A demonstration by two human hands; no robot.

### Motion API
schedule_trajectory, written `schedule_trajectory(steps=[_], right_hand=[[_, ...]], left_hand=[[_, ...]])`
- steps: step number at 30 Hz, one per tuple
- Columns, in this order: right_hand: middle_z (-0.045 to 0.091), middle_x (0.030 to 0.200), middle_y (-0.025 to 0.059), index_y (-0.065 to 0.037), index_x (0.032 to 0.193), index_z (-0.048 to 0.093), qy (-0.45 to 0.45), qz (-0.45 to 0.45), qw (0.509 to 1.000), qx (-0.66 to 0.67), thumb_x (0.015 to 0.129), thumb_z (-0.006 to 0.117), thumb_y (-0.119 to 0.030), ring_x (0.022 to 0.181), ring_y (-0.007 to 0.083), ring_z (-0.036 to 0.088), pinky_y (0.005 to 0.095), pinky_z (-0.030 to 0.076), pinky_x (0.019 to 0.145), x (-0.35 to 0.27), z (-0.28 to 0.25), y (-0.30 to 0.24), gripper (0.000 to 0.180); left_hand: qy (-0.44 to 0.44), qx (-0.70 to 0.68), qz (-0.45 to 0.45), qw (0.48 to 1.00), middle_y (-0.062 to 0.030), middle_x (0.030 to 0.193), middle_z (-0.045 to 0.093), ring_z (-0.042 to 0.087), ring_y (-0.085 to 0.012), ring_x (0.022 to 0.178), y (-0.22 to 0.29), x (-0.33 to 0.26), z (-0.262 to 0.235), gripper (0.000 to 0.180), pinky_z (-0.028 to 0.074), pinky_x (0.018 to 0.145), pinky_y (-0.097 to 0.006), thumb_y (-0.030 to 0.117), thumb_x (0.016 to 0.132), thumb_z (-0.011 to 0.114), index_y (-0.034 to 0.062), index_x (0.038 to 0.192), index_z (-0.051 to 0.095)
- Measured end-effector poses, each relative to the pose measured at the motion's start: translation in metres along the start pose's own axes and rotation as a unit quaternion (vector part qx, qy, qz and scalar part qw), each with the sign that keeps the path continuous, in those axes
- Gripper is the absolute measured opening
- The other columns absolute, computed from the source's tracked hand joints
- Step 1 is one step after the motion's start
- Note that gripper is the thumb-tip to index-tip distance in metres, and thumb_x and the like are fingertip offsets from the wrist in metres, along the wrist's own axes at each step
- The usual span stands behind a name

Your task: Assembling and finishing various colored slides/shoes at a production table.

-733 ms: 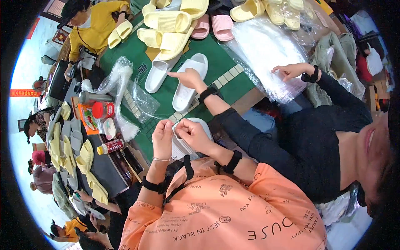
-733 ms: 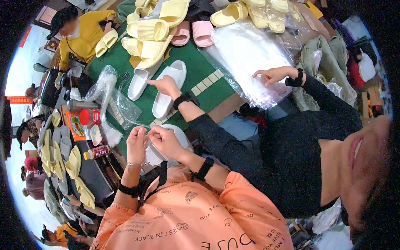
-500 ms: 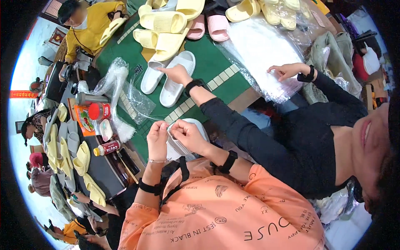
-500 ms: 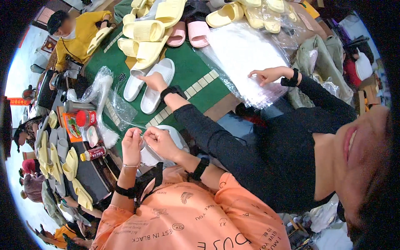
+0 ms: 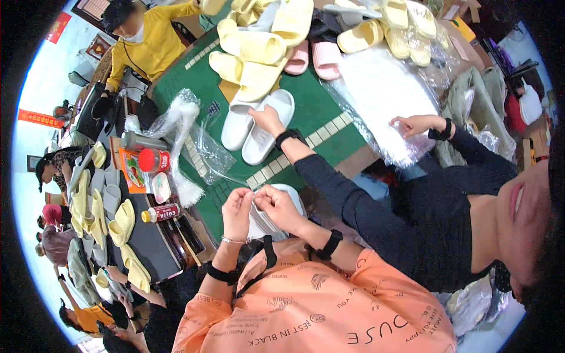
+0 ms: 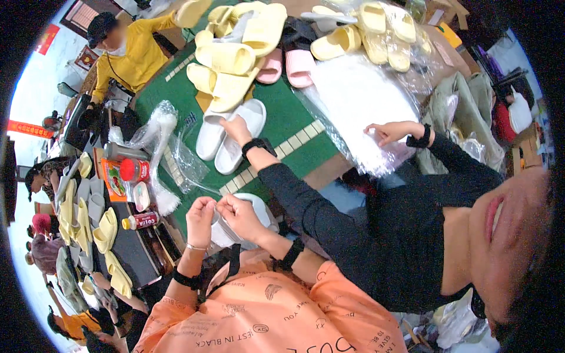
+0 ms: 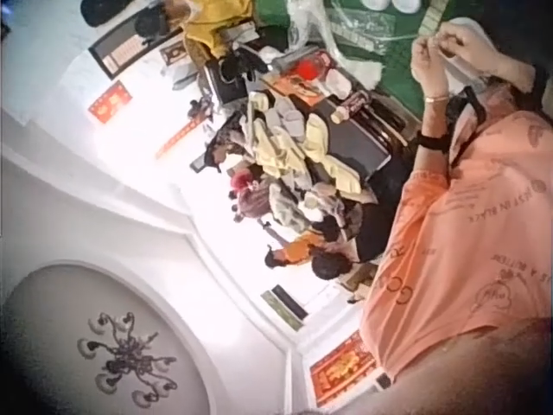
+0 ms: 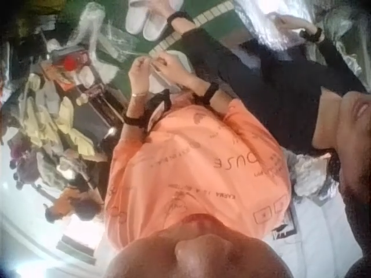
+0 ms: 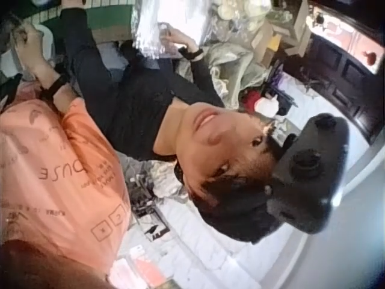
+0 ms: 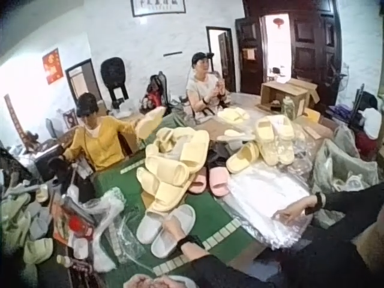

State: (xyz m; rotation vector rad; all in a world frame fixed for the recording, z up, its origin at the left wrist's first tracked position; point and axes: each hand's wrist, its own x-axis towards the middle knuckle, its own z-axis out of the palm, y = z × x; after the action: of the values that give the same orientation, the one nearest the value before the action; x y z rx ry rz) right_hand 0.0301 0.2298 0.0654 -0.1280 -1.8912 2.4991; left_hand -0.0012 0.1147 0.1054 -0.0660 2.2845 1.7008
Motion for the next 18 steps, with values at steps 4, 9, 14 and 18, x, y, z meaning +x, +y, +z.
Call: schedule_trajectory(steps=[4,9,14,18], right_hand=[[0.045,0.06,-0.0026,-0.002,0.078,0.049,-0.014,0.024,1.0,0.006,0.082,0.051,-0.009,0.053,0.0015,0.037,0.0188,0.03,0.045,0.0,0.006,0.002,0.008],[0.048,0.06,-0.001,-0.002,0.079,0.051,0.014,-0.009,1.0,0.003,0.081,0.05,-0.009,0.055,0.0043,0.04,0.0216,0.034,0.047,0.0,0.011,0.009,0.008],[0.05,0.061,-0.0011,-0.001,0.082,0.053,-0.024,0.017,0.998,-0.046,0.081,0.052,-0.008,0.053,0.0031,0.041,0.0198,0.034,0.046,0.001,0.011,-0.009,0.007],[0.057,0.07,0.0092,0.0,0.08,0.057,0.041,-0.16,0.965,-0.202,0.077,0.051,-0.005,0.058,0.0134,0.053,0.0255,0.041,0.053,-0.006,0.003,-0.043,0.008]], left_hand=[[0.006,-0.008,0.004,1.0,0.0019,0.074,0.052,0.044,-0.0036,0.068,-0.004,-0.003,-0.005,0.01,0.038,0.061,-0.017,0.009,0.082,0.052,-0.0012,0.083,0.053],[0.016,0.001,0.039,0.999,0.004,0.072,0.049,0.04,-0.0019,0.062,0.007,-0.008,0.0,0.011,0.033,0.055,-0.015,0.012,0.082,0.052,0.0009,0.084,0.053],[0.025,-0.098,0.041,0.994,0.0033,0.075,0.051,0.043,-0.0021,0.067,-0.007,-0.01,-0.009,0.008,0.035,0.059,-0.015,0.008,0.081,0.055,0.0009,0.084,0.053],[0.068,-0.115,0.051,0.99,0.0031,0.072,0.051,0.043,-0.0021,0.063,-0.001,-0.009,-0.022,0.006,0.036,0.057,-0.015,0.006,0.081,0.053,0.0001,0.081,0.053]])
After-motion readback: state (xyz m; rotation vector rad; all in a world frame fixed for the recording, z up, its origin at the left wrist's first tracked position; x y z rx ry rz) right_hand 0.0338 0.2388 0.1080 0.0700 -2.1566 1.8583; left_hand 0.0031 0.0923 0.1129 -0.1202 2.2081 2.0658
